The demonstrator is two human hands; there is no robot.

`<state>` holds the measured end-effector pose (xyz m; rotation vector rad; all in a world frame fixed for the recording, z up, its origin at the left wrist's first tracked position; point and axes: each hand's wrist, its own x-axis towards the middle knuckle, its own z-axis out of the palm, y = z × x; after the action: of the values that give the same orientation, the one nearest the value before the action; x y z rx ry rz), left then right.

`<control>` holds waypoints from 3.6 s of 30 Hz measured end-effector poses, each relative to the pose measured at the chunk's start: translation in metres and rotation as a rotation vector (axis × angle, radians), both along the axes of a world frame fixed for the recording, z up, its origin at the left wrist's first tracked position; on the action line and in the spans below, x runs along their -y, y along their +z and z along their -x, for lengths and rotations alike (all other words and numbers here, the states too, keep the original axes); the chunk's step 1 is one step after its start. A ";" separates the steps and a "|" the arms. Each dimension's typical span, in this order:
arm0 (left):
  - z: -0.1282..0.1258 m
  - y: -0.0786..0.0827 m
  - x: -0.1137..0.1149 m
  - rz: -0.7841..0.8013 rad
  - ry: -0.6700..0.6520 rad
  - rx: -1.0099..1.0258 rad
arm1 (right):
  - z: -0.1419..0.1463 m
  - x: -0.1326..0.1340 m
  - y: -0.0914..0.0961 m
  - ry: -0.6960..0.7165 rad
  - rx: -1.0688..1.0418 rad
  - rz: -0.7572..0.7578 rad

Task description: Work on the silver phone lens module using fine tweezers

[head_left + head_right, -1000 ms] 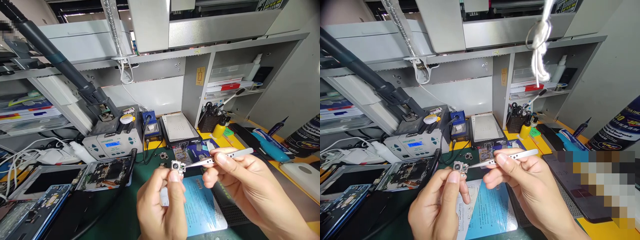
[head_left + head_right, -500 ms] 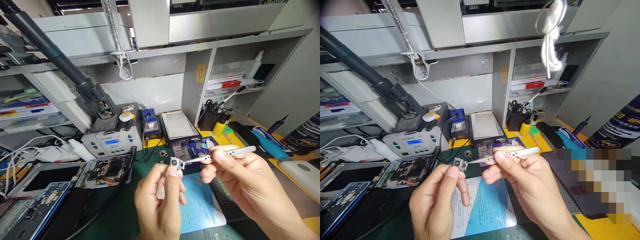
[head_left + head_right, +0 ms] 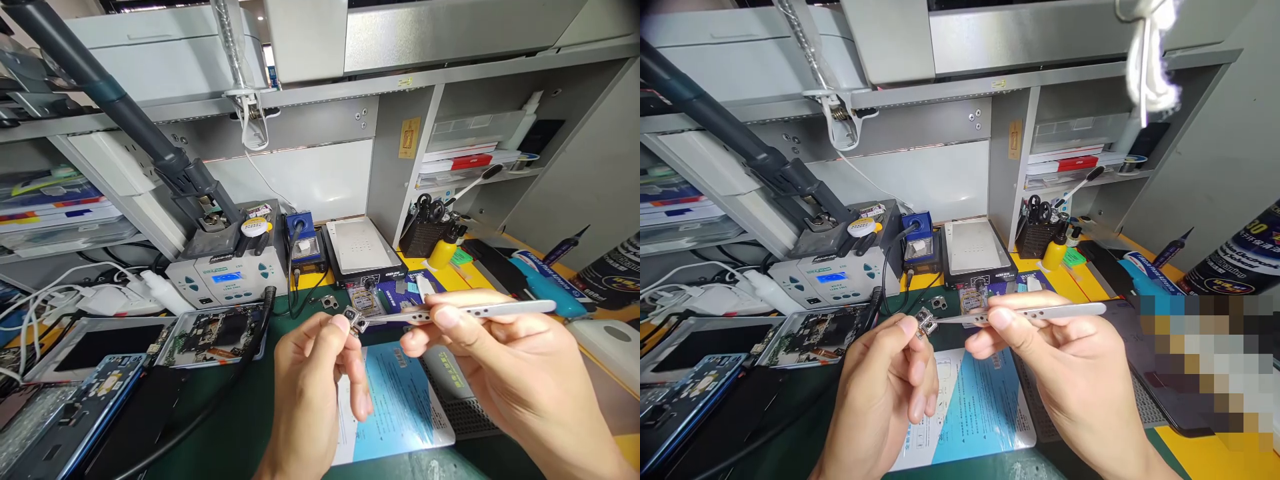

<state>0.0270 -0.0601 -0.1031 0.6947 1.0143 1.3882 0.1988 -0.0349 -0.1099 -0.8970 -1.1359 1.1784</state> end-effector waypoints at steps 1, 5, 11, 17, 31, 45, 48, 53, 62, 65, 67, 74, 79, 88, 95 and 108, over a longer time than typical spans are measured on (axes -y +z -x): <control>0.000 0.000 0.000 0.009 -0.011 0.028 | 0.000 0.000 0.000 0.005 0.000 0.008; 0.002 0.000 -0.001 0.031 -0.026 0.072 | -0.003 -0.001 0.002 0.060 -0.025 0.045; 0.002 -0.001 -0.001 0.000 -0.034 0.025 | -0.005 -0.002 0.004 0.104 -0.040 0.028; 0.002 -0.002 0.000 -0.023 -0.005 -0.068 | -0.005 0.000 0.004 0.119 -0.006 0.028; 0.002 -0.003 0.001 -0.030 -0.022 -0.075 | -0.005 0.000 0.004 0.055 0.001 0.020; 0.002 -0.003 0.000 -0.036 -0.023 -0.080 | -0.006 -0.002 0.004 0.083 -0.035 0.007; 0.002 -0.004 -0.001 -0.041 -0.030 -0.083 | -0.005 -0.003 0.005 0.068 -0.048 -0.005; 0.002 -0.005 -0.001 -0.052 0.004 -0.103 | -0.004 -0.001 0.006 0.014 -0.031 -0.018; 0.000 -0.007 0.002 -0.104 0.050 -0.126 | -0.004 0.000 0.005 0.053 0.027 -0.021; -0.001 -0.006 0.003 -0.139 0.104 -0.197 | -0.005 -0.001 0.003 0.077 0.032 -0.034; -0.002 -0.005 0.003 -0.178 0.159 -0.310 | -0.005 -0.002 0.001 0.087 0.024 -0.025; -0.007 -0.003 0.004 -0.247 0.263 -0.446 | -0.008 -0.003 -0.003 0.092 0.006 -0.047; -0.005 -0.006 0.004 -0.284 0.250 -0.457 | -0.005 -0.004 -0.004 0.085 0.003 -0.056; -0.006 -0.009 0.004 -0.329 0.275 -0.506 | -0.006 -0.003 -0.005 0.094 0.030 -0.103; -0.005 -0.011 0.003 -0.322 0.263 -0.530 | -0.004 -0.002 -0.003 0.053 0.051 -0.091; -0.005 -0.013 0.003 -0.367 0.239 -0.544 | -0.006 -0.003 -0.008 0.061 0.037 -0.046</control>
<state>0.0323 -0.0631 -0.1163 1.3068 1.3077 1.6575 0.2049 -0.0320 -0.1182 -0.8574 -1.2235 1.1849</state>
